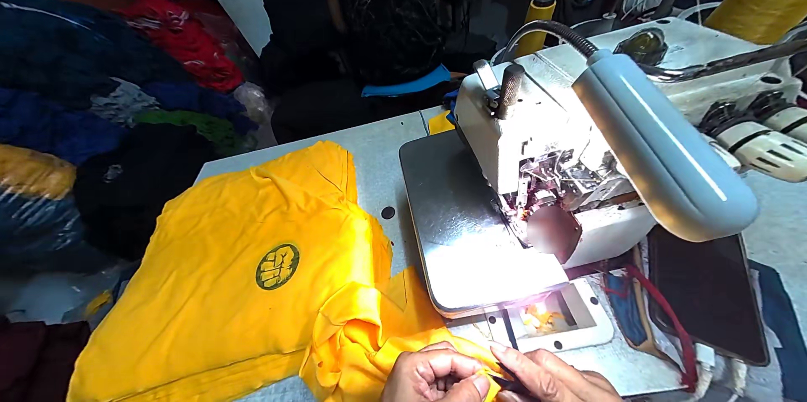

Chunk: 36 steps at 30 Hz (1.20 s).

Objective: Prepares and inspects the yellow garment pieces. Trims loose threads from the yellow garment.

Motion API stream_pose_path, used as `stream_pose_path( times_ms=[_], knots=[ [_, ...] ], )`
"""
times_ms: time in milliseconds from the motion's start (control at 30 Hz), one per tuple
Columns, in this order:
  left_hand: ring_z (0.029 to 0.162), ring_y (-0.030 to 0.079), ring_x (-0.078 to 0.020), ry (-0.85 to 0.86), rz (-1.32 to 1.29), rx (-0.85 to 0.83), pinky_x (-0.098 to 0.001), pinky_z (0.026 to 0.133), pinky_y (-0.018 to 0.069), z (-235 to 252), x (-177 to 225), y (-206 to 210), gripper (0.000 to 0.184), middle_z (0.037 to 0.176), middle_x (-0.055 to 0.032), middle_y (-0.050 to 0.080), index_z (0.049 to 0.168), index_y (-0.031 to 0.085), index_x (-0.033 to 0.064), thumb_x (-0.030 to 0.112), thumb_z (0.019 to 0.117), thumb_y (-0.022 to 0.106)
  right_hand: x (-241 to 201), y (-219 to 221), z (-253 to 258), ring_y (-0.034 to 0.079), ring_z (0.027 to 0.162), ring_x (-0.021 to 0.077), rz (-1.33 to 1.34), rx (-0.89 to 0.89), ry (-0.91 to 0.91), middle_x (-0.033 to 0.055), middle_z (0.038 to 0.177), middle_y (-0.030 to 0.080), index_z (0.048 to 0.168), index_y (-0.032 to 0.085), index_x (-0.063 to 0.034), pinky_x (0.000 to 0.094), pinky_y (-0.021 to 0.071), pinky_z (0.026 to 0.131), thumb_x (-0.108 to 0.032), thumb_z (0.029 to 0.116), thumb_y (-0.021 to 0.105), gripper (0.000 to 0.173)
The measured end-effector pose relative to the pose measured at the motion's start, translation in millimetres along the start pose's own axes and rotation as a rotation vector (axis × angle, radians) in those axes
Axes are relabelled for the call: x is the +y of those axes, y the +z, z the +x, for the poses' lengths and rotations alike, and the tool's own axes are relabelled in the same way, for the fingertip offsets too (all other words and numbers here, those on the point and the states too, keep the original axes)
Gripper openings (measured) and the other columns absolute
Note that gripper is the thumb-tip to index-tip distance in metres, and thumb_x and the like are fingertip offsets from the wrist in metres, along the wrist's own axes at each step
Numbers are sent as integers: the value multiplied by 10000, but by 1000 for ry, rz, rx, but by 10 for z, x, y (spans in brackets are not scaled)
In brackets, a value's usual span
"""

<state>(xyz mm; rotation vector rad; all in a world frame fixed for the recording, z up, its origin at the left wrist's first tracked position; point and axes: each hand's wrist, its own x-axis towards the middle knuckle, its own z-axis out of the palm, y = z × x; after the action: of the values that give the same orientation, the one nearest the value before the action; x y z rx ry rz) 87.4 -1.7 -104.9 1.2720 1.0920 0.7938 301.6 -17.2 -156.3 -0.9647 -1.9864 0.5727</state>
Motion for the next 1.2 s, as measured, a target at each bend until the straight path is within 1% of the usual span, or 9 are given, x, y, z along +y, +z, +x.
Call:
stream_pose_path(
  times_ms=[167,300,467,700,800,933,1000,1100,1200],
  knots=[
    [772,635,8,7,15,-8,-165,691,538,3,-5,6,118,875,-11,701,897,756,-23,-18,916,640,9,10,2,661,755,204,0,-2,-3,159,894,678,1308,653,-17,273,543,649,-181,1035,612,321],
    [788,644,11,4,9,-1,-165,708,545,-3,-2,-2,137,880,-13,704,909,754,-31,-20,921,618,16,12,-15,656,752,216,5,-8,-4,171,893,673,1309,645,-1,279,541,652,-190,1046,599,328],
    [814,645,5,5,-11,7,-174,726,541,-2,-24,-12,173,890,-13,708,897,757,-23,-21,924,587,3,1,-36,646,731,213,-7,-9,2,169,876,669,1295,655,-3,273,534,641,-174,1033,612,315],
    [789,639,10,2,-2,-2,-170,707,538,-8,-27,1,165,865,-7,701,891,757,-24,-20,925,596,-6,39,-24,657,744,205,-14,16,17,166,885,677,1297,652,4,266,542,652,-180,1033,615,324],
    [780,635,15,-3,-2,0,-169,700,535,-11,-28,12,161,853,-3,697,886,757,-23,-17,925,600,-5,64,-11,647,751,202,-2,27,19,167,886,664,1299,640,13,255,537,663,-184,1041,603,326],
    [779,646,18,-11,-19,5,-172,709,547,-18,-32,11,156,878,-2,712,909,753,-19,-13,932,598,-46,89,-24,645,763,204,17,65,56,188,880,662,1283,642,57,237,541,708,-159,1052,576,323],
    [745,650,12,-32,-58,38,-178,687,550,-25,-33,15,139,862,12,720,919,749,-3,-10,934,610,-76,90,-38,637,761,196,16,93,77,187,877,656,1276,641,59,228,539,716,-163,1056,564,322],
    [715,651,-3,-51,-100,85,-190,668,549,-27,-42,27,134,832,14,726,915,750,11,-12,932,619,-120,67,-62,652,724,206,48,75,94,193,871,674,1273,650,61,263,554,665,-163,1027,621,334],
    [788,662,-12,-17,-97,68,-196,720,562,-22,-56,23,155,887,-7,720,921,751,-14,-22,933,596,-137,53,-84,693,759,215,80,41,110,223,938,707,1285,625,74,289,584,699,-144,1017,635,346]
  ],
)
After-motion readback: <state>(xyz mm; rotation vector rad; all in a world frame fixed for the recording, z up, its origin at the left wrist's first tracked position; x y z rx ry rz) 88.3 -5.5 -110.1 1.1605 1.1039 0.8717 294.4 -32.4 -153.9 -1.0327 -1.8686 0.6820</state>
